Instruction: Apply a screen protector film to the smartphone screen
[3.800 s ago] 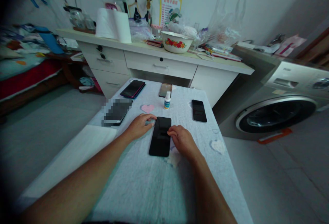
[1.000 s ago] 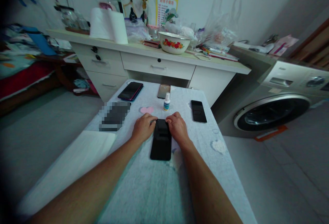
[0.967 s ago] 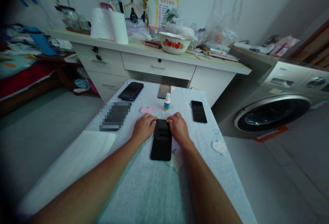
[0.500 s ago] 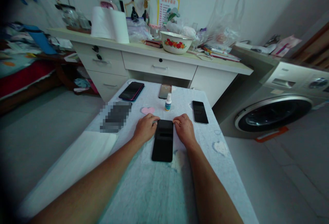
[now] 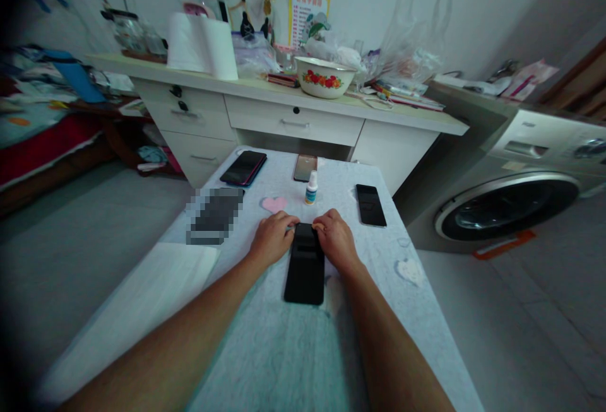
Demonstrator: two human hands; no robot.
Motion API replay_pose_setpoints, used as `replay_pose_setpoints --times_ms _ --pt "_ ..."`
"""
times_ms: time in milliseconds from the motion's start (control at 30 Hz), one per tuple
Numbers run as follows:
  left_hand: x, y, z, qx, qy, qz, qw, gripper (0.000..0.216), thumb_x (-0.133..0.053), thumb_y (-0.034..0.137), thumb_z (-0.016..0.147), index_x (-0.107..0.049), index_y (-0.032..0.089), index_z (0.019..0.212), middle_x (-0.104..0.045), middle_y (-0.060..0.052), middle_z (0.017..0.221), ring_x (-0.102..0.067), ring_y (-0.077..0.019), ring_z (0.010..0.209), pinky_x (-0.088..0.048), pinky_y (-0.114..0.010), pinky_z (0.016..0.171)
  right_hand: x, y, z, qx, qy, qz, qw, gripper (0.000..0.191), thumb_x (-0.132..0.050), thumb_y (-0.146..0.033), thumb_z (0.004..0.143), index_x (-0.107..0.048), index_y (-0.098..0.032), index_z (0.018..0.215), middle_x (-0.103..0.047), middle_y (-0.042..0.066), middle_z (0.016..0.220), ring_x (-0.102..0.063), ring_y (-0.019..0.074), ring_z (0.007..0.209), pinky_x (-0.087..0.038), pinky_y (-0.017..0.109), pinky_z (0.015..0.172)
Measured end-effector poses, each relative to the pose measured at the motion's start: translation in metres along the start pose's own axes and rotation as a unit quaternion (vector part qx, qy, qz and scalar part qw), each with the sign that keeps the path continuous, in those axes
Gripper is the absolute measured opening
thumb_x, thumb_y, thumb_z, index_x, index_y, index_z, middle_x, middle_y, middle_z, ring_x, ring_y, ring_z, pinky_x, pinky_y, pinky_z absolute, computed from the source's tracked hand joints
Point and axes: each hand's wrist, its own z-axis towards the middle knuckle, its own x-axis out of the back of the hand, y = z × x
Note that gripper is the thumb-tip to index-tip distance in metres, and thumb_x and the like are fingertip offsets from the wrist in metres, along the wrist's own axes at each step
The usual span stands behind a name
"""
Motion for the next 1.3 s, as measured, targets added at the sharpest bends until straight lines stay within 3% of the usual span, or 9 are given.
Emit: replay_pose_setpoints --times_ms 467,1300 --pt "-0.004 -0.002 0.000 0.005 0.022 -0.020 1.000 0.021 -0.053 0.016 0.083 -0.063 0.023 0.100 -0.064 -0.003 0.102 -0.057 -0.0201 0.100 -0.039 -0.034 0.083 0.004 0.026 -0.009 0.003 0.050 0.022 0.999 0.018 -0.053 -0.018 0.087 -0.070 -0.018 0.090 -0.059 0.006 0.088 -0.059 0.0178 0.082 -0.046 0.030 0.078" --pt "0.000 0.001 -0.004 0.005 0.017 -0.002 1.000 0.024 -0.053 0.016 0.084 -0.065 0.023 0.103 -0.064 -0.004 0.104 -0.059 -0.0198 0.102 -0.042 -0.034 0.086 0.005 0.024 -0.018 0.021 0.049 0.040 0.998 0.018 -0.052 -0.021 0.088 -0.070 -0.018 0.091 -0.058 0.006 0.089 -0.058 0.0183 0.081 -0.046 0.031 0.078"
